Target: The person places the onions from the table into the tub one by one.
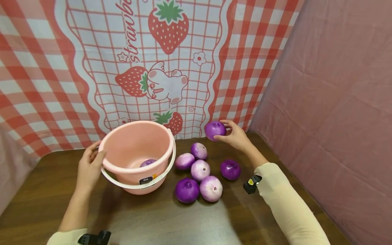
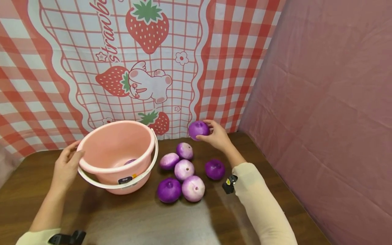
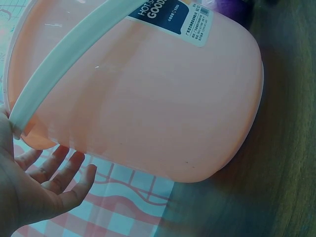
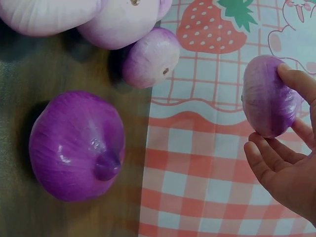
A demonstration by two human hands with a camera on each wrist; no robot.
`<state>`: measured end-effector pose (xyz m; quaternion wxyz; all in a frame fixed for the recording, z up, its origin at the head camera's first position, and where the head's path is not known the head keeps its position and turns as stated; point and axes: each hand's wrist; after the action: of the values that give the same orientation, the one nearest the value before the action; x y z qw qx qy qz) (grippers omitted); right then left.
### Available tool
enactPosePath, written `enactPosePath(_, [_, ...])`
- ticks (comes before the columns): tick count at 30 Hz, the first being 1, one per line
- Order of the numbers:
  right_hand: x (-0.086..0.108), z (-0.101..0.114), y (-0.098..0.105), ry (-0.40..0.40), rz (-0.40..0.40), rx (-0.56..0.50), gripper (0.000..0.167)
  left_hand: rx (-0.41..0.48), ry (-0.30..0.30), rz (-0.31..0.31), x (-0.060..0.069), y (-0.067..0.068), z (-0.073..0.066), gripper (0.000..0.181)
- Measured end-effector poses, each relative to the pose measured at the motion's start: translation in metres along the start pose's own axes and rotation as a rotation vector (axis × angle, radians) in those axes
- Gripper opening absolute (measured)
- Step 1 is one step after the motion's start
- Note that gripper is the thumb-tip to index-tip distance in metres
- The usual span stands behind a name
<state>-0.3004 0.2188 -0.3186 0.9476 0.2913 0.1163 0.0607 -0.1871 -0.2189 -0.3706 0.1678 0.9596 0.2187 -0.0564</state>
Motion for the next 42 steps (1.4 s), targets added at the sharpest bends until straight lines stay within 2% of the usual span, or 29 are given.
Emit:
enactPosePath(17, [-0.003,0.020,-0.007,0.041,0.029,-0.025,0.073,0.007,-0.001,-0.006,0.001,0.000,-0.001,0.046])
enactPosePath(26, [-0.004,0.031,-0.010,0.062,0.031,0.018,0.072,0.003,0.010,-0.003,0.001,0.000,-0.001,0.047])
enactPosePath(42, [-0.007,0.045,-0.020,0.097,0.054,0.002,0.070,0.016,0.016,-0.005,0.001,0.000,-0.001,0.046])
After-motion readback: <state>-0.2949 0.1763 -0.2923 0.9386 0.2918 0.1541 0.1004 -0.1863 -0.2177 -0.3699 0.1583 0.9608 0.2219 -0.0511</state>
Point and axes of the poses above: each hand's wrist, its own x-axis away from the middle knuckle, its own y-axis out of the back of the hand, z = x × y, and after that the axes turned 8 degrees about -x, right-handed
